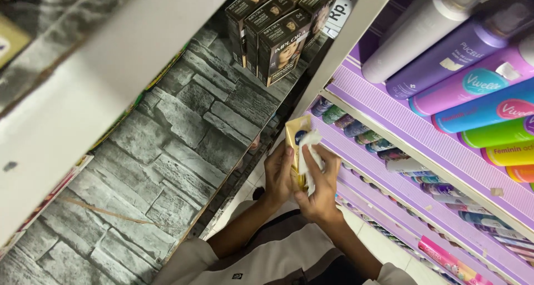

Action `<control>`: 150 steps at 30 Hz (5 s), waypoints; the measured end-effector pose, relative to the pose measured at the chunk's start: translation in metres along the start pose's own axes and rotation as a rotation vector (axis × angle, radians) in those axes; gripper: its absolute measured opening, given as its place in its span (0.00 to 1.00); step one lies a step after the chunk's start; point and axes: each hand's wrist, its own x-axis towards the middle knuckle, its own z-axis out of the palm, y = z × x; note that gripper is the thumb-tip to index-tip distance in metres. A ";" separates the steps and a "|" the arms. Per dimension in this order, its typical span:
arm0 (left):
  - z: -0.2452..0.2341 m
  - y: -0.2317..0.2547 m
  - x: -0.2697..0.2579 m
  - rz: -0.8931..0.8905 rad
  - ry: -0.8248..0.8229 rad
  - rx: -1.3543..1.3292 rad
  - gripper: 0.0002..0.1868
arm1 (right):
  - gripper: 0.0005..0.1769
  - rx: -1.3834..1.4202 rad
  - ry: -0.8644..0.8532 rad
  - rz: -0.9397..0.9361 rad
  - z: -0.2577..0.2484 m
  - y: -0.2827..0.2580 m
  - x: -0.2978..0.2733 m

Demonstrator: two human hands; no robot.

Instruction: Cleaning lotion tubes on a shelf with a tissue.

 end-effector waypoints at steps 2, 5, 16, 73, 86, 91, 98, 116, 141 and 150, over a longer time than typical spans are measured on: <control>-0.003 -0.001 0.002 0.049 -0.007 0.012 0.26 | 0.46 0.058 0.059 -0.036 0.010 0.010 -0.019; -0.004 0.007 0.005 0.060 -0.017 -0.025 0.27 | 0.38 0.127 0.107 -0.065 0.010 0.008 -0.031; -0.012 -0.023 -0.010 0.037 0.006 0.056 0.29 | 0.40 -0.003 -0.021 -0.047 -0.002 0.000 0.010; 0.004 -0.009 -0.005 -0.144 0.090 0.115 0.29 | 0.55 0.069 -0.382 0.002 -0.020 0.003 0.028; 0.012 0.005 -0.006 0.005 0.049 0.089 0.27 | 0.57 0.160 -0.339 0.065 -0.021 0.006 -0.033; 0.003 -0.008 -0.005 -0.002 0.076 -0.006 0.25 | 0.57 0.173 -0.321 0.085 -0.020 -0.006 -0.050; -0.002 -0.013 -0.010 -0.002 0.071 -0.141 0.24 | 0.55 0.151 -0.358 0.062 -0.022 -0.010 -0.052; -0.001 -0.023 -0.036 0.142 -0.006 0.127 0.33 | 0.51 0.070 -0.282 0.018 -0.029 -0.026 -0.032; 0.015 -0.007 -0.033 0.050 0.166 -0.053 0.23 | 0.41 0.121 -0.265 0.016 -0.039 -0.015 0.000; 0.019 -0.016 -0.037 0.056 0.267 -0.005 0.24 | 0.37 0.075 -0.238 -0.148 -0.043 -0.013 -0.014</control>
